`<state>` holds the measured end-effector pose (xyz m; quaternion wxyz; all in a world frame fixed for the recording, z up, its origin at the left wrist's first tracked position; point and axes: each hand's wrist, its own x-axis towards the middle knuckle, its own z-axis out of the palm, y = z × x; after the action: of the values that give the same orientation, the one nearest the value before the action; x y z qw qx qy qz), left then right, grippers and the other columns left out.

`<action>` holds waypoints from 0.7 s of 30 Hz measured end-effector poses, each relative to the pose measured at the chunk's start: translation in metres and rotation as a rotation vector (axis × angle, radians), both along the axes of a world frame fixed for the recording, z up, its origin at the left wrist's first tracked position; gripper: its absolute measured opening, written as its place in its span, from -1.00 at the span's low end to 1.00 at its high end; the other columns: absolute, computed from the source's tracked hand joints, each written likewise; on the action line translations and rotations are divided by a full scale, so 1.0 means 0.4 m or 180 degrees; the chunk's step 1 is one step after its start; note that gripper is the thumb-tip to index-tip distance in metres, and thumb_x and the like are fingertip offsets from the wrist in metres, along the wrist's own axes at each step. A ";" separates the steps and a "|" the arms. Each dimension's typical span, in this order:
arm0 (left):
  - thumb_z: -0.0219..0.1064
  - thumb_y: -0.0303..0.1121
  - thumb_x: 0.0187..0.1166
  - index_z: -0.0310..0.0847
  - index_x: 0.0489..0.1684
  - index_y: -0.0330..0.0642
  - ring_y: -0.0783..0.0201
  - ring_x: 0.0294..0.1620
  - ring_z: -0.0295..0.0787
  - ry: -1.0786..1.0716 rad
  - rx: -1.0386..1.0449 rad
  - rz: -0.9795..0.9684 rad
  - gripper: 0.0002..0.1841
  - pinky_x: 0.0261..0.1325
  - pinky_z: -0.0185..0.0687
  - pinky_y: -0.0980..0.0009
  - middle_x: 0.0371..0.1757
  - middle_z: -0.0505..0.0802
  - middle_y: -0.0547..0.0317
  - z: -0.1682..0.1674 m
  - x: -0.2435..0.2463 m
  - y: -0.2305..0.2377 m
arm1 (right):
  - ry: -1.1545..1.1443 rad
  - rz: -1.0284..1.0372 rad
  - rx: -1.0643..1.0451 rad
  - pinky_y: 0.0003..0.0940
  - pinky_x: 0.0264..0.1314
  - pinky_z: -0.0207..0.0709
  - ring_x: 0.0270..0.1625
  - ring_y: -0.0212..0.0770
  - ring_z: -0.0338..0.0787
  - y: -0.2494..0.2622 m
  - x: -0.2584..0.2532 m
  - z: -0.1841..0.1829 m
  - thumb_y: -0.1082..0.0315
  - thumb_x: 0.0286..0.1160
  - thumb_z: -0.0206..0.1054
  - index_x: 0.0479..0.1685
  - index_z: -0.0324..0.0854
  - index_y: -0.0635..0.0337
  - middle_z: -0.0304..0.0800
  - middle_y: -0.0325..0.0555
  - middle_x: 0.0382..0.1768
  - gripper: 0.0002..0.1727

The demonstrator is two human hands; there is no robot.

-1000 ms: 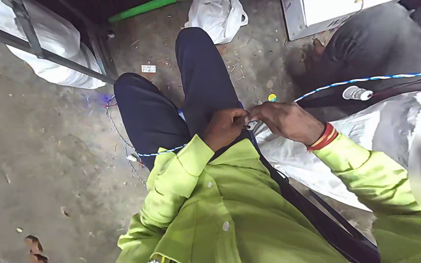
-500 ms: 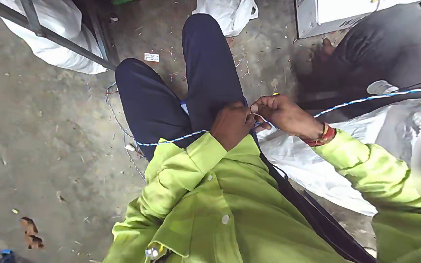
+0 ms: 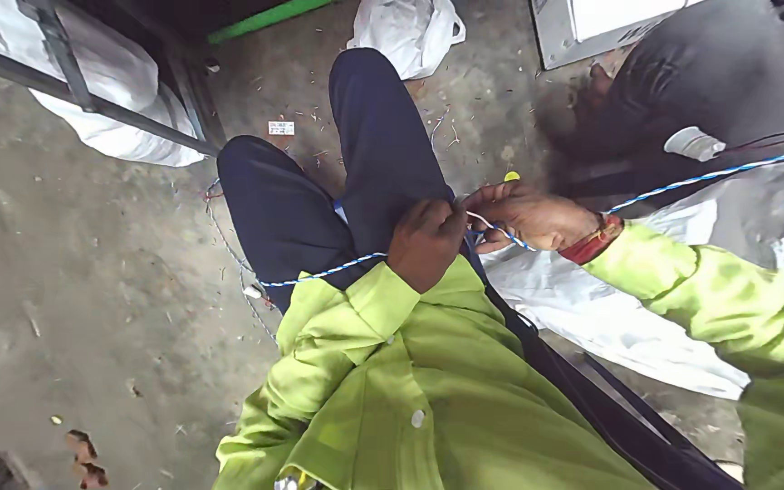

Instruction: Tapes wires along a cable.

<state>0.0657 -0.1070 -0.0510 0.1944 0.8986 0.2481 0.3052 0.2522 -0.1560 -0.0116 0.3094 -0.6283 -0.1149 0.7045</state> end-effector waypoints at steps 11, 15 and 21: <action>0.48 -0.45 0.46 0.79 0.19 -0.39 0.12 -0.26 0.92 0.0013 -0.0597 0.0172 -0.65 -0.06 0.83 0.28 -0.28 0.94 -0.02 0.001 0.009 0.012 | -0.1346 0.0739 0.1887 -0.51 -0.19 0.79 -0.31 -0.40 0.86 -0.066 0.025 0.004 0.49 0.25 0.62 0.09 0.70 0.20 0.88 -0.21 -0.29 -0.62; 0.47 -0.47 0.44 0.94 -0.17 -0.24 0.13 -0.20 0.90 -0.0120 -0.0594 0.0086 -0.86 -0.04 0.82 0.32 -0.29 0.92 -0.02 -0.010 0.005 0.018 | -0.1774 0.0812 0.1802 -0.50 -0.20 0.80 -0.33 -0.42 0.87 -0.053 0.023 0.013 0.44 0.24 0.65 0.15 0.66 0.16 0.90 -0.25 -0.30 -0.55; 0.36 -0.35 0.63 0.87 -0.07 -0.15 0.40 -0.14 0.81 0.0275 -0.2838 -0.0456 -0.84 0.00 0.75 0.35 -0.14 0.89 0.19 0.024 -0.010 0.084 | -0.2999 0.1420 0.2769 -0.32 0.09 0.73 -0.08 -0.37 0.86 -0.042 0.039 -0.023 0.34 0.51 0.41 -0.11 0.84 0.11 0.91 -0.20 -0.16 -0.87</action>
<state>0.0618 -0.0735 -0.0413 0.5725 0.7539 0.3004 0.1165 0.2676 -0.1729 -0.0208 0.2982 -0.6477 -0.6373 0.2922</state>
